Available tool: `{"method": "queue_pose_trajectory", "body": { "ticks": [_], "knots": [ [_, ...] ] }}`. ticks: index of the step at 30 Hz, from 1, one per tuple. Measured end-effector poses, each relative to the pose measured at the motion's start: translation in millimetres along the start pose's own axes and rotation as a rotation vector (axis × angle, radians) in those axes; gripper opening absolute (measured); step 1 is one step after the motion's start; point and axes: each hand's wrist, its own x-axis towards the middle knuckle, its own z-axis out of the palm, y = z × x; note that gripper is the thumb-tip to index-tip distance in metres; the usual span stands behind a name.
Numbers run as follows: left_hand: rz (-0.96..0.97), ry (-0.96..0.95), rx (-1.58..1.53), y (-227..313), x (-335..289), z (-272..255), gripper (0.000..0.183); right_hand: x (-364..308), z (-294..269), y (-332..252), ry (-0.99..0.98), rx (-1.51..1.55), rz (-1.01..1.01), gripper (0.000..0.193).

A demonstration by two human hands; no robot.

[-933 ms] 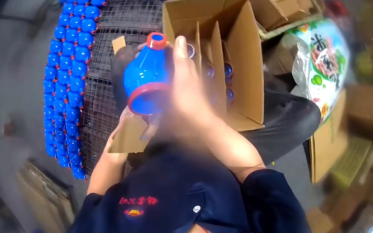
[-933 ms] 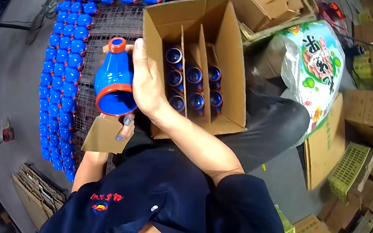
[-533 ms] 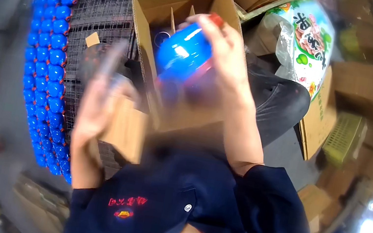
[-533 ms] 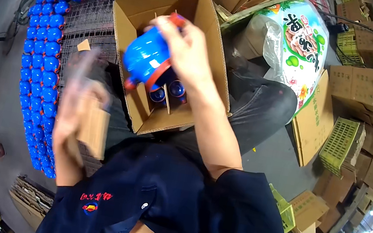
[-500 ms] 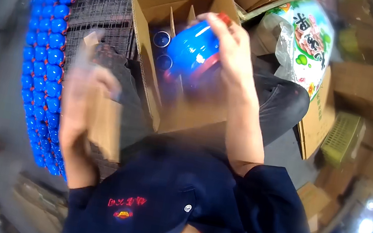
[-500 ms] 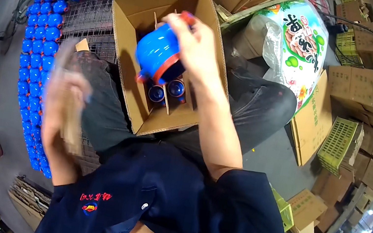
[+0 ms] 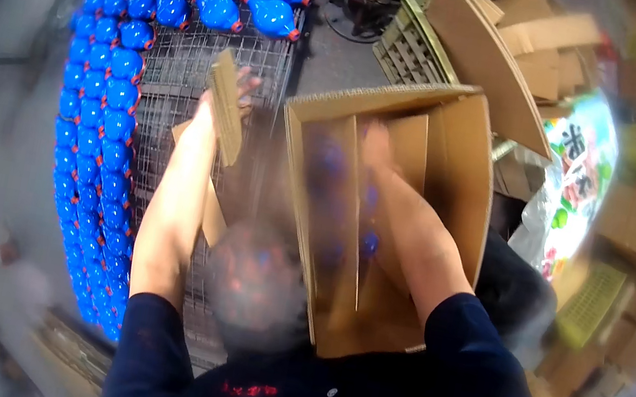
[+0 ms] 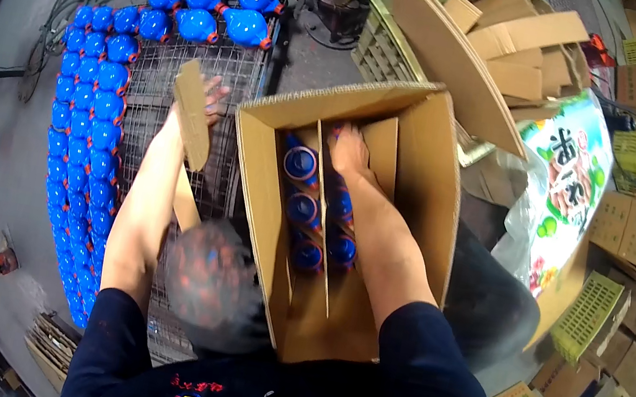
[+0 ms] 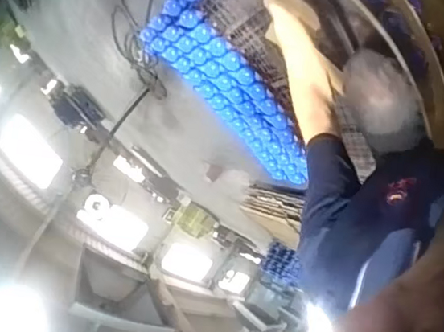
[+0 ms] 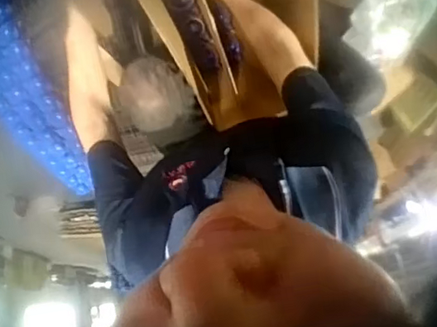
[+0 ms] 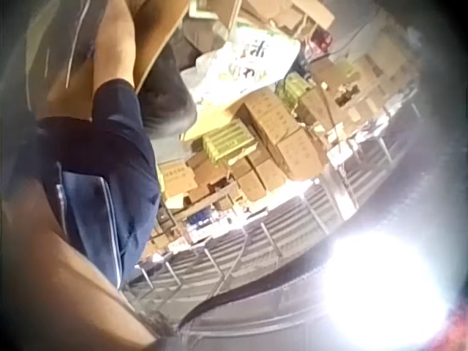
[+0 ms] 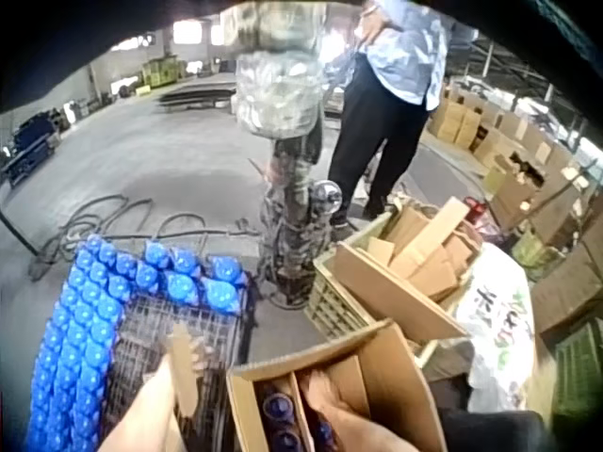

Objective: The person applies paint to the red section of blue plastic components using a brush and then places the components into a cardboard box containing dividers.

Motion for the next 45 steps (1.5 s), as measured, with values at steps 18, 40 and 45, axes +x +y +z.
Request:
{"method": "queue_pose_trajectory", "body": {
  "ticks": [18, 40, 45],
  "knots": [
    [-0.175, -0.635, 0.043, 15.3, -84.9, 37.2, 0.036, 23.5, 20.2, 43.9, -0.062, -0.391, 0.04, 0.048],
    [-0.101, -0.876, -0.135, -186.9, -383.9, 51.4, 0.046, -326.7, -259.8, -245.1, -0.353, 1.62, -0.058, 0.056],
    [-0.111, -0.933, -0.166, -206.1, -368.3, 56.5, 0.053, -342.5, -249.9, -224.3, -0.195, 1.569, -0.146, 0.055]
  ]
}}
